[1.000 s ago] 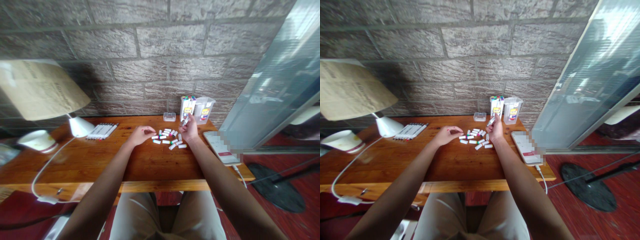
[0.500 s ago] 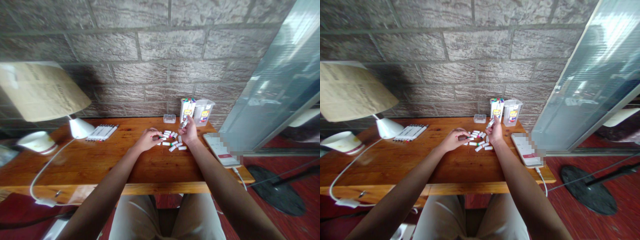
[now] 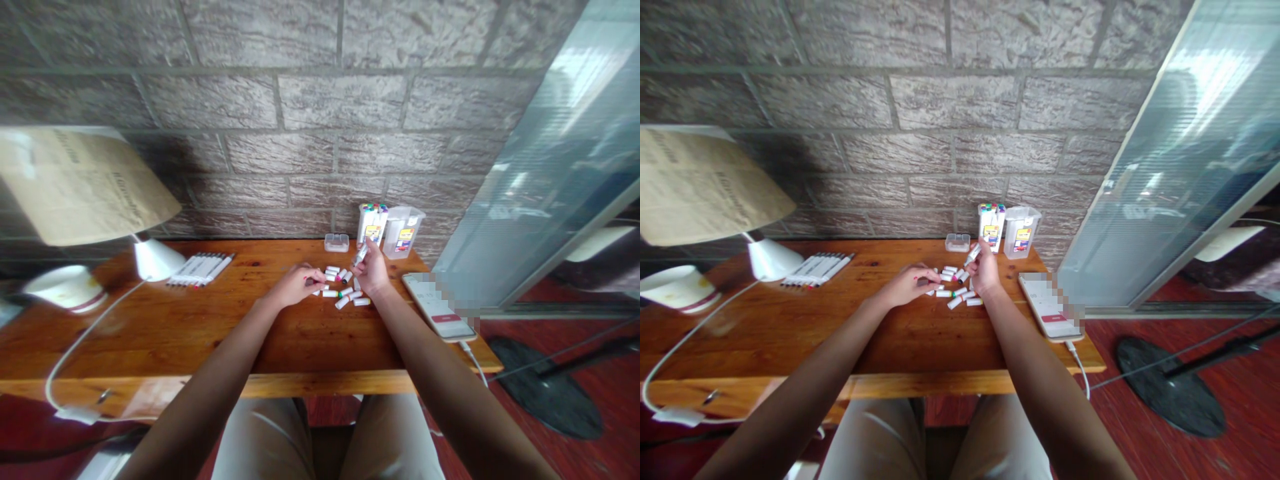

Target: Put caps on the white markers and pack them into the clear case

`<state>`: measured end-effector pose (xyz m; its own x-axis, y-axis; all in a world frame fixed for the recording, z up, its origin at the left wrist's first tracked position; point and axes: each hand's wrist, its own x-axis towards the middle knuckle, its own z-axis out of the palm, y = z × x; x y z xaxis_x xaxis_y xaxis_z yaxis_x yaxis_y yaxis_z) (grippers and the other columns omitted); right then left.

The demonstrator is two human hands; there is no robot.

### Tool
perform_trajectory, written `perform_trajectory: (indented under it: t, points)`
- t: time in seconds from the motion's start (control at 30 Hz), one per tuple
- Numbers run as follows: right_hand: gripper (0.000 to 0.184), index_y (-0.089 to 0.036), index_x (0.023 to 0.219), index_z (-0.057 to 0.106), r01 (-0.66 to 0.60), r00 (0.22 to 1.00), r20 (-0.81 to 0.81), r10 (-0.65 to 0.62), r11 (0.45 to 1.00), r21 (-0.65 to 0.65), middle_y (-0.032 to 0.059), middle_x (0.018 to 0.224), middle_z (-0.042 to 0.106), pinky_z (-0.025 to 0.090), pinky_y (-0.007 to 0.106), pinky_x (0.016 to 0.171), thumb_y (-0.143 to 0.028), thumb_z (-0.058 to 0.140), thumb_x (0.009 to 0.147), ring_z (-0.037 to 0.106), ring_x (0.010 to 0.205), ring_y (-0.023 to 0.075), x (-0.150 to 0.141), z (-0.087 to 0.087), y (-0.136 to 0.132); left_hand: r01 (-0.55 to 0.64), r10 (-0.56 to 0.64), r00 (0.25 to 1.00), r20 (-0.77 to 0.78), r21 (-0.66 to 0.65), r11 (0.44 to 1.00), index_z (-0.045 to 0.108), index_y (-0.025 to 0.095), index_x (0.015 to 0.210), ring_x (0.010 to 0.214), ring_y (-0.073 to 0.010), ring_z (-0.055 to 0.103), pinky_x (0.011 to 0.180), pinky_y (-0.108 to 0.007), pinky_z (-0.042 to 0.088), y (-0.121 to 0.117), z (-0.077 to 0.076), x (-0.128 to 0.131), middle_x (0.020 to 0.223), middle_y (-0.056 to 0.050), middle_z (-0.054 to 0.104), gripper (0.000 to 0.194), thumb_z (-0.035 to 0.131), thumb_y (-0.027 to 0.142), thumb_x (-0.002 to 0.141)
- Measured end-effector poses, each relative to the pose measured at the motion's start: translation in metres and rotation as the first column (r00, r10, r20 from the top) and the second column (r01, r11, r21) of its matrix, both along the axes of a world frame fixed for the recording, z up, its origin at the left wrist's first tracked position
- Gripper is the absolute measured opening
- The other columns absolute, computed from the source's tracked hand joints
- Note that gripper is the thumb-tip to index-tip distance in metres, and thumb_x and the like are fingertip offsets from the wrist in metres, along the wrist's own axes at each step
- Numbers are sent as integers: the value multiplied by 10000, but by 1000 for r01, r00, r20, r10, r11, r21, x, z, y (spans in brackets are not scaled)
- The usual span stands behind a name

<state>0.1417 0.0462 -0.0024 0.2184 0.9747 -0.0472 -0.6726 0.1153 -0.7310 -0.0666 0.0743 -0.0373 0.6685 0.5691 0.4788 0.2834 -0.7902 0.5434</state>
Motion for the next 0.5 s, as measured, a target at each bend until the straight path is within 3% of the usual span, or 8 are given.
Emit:
perform_trajectory:
  t: [0.37,0.5]
  points:
    - [344,-200,710,492,1,1000,24,-1,1000,-17,-124,432,336,149,170,329,-482,681,770,179,352,37,-1,-1,0,-5,11,999,36,-171,985,757,157,913,675,-149,640,635,-257,485,4,4,-12,868,-67,764,271,763,398,789]
    - [331,-194,699,499,7,1000,21,-7,1000,-27,-121,418,333,144,169,326,-471,649,802,177,347,37,-2,1,-1,75,-80,996,-39,-115,990,763,177,935,778,-179,686,750,-291,521,7,7,-4,905,-61,778,193,752,308,795]
